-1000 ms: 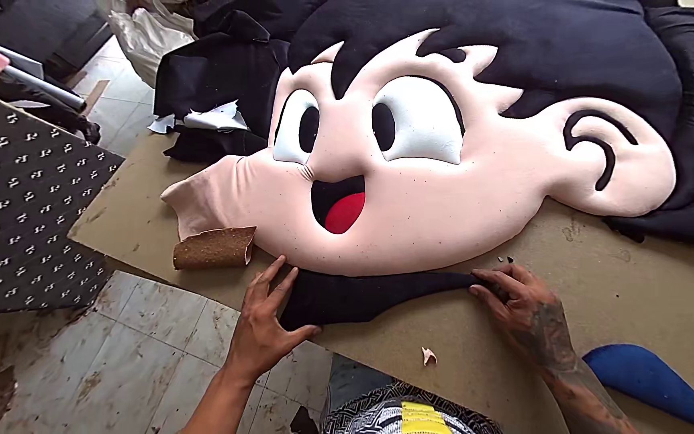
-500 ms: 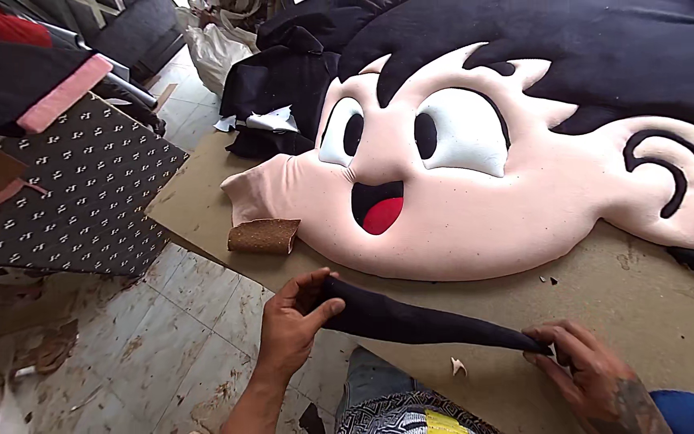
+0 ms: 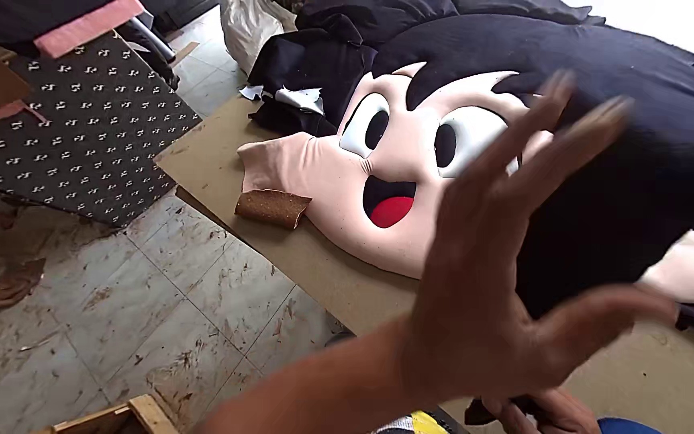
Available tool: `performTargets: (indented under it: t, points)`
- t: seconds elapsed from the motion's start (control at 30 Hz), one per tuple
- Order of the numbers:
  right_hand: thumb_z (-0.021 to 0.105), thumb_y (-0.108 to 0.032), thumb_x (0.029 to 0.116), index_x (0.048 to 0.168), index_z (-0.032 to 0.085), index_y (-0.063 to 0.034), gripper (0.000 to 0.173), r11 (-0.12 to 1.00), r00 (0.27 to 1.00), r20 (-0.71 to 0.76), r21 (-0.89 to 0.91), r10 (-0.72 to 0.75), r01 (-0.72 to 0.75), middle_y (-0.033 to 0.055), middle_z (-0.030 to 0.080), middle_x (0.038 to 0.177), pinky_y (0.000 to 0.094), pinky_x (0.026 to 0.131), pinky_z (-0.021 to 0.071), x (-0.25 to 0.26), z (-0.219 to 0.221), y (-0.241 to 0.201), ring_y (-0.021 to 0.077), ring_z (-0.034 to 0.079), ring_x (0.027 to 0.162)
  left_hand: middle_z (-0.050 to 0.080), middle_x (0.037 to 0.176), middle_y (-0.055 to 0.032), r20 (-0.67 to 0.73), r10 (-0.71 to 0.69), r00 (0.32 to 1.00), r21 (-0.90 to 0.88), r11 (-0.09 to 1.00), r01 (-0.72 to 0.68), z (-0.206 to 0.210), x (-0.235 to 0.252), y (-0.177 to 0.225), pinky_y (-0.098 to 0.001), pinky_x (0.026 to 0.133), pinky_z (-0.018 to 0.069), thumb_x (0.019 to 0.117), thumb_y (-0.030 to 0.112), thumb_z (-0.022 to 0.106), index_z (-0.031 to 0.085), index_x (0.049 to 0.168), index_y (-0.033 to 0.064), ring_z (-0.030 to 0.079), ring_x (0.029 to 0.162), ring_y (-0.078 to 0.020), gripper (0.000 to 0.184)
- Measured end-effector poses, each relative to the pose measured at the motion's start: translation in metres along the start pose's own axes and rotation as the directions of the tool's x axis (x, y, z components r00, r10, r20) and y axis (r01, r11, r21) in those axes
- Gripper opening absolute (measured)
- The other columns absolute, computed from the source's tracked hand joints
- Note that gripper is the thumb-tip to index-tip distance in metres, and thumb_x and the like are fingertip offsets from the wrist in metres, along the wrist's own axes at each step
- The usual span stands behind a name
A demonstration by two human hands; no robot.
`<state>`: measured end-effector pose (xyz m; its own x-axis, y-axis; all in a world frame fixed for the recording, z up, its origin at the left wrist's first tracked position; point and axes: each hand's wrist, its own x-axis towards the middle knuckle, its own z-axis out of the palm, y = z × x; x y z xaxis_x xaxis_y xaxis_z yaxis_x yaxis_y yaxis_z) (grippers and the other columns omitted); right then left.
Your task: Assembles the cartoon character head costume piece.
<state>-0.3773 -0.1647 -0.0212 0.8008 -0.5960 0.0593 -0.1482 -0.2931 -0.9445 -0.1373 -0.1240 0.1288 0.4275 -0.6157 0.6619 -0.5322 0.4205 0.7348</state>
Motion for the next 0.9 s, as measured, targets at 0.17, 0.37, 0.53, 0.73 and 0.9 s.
performTargets:
  t: [0.17,0.37,0.53,0.73,0.9]
  points:
    - [0.071,-0.016,0.0944,0.088,0.067,-0.0024,0.016,0.960,0.964,-0.134,0.198,0.228,-0.199,0.0060,0.069,0.075,0.0397,0.064,0.0592,-0.012,0.056,0.010,0.0160,0.068,0.067,0.070,0.124,-0.0068,0.430,-0.576,0.695,0.165,0.807,0.567,0.037,-0.127,-0.051,-0.0383,0.093,0.0608,0.0840,0.032,0.083,0.044,0.155,0.0111,0.071,0.106,-0.0152,0.083]
    - [0.084,-0.049,0.0810,0.113,0.077,-0.0230,0.042,0.739,0.985,-0.036,-0.666,-0.170,0.103,0.0039,0.072,0.110,0.0459,0.096,0.0542,-0.016,0.007,0.009,0.0224,0.066,0.110,0.070,0.119,-0.0081,0.628,-0.605,0.489,0.501,0.795,0.341,-0.019,-0.153,-0.100,-0.0438,0.093,0.0580,0.0843,0.027,0.076,0.053,0.150,0.0200,0.069,0.107,-0.0230,0.070]
    - [0.072,-0.080,0.0673,0.151,0.050,-0.0334,0.099,0.519,0.979,0.103,-0.835,-0.175,0.181,0.0138,0.043,0.160,0.0680,0.119,0.0255,0.022,-0.025,0.066,0.0420,0.033,0.150,0.069,0.110,-0.0028,0.714,-0.456,0.532,0.555,0.831,-0.032,-0.068,-0.159,-0.135,-0.0425,0.085,0.0581,0.0831,0.032,0.078,0.063,0.139,0.0286,0.068,0.099,-0.0204,0.058]
    - [0.063,-0.084,0.0745,0.148,0.055,-0.0318,0.091,0.551,0.982,0.052,-0.822,-0.183,0.146,0.0063,0.061,0.143,0.0603,0.115,0.0361,0.029,-0.015,0.099,0.0311,0.053,0.135,0.072,0.110,0.0096,0.295,-0.371,0.881,0.809,0.588,-0.023,-0.180,-0.179,-0.155,-0.0378,0.099,0.0535,0.0925,0.053,0.069,0.078,0.111,0.0341,0.064,0.112,-0.0107,0.028]
    - [0.069,-0.081,0.0718,0.141,0.064,-0.0311,0.086,0.594,0.973,-0.060,-0.800,-0.224,0.088,0.0122,0.063,0.134,0.0573,0.110,0.0409,0.037,-0.005,0.096,0.0339,0.055,0.128,0.072,0.110,0.0109,0.128,-0.383,0.915,0.793,0.594,0.138,-0.185,-0.177,-0.166,-0.0319,0.092,0.0567,0.0889,0.051,0.075,0.079,0.112,0.0328,0.067,0.105,-0.0068,0.030]
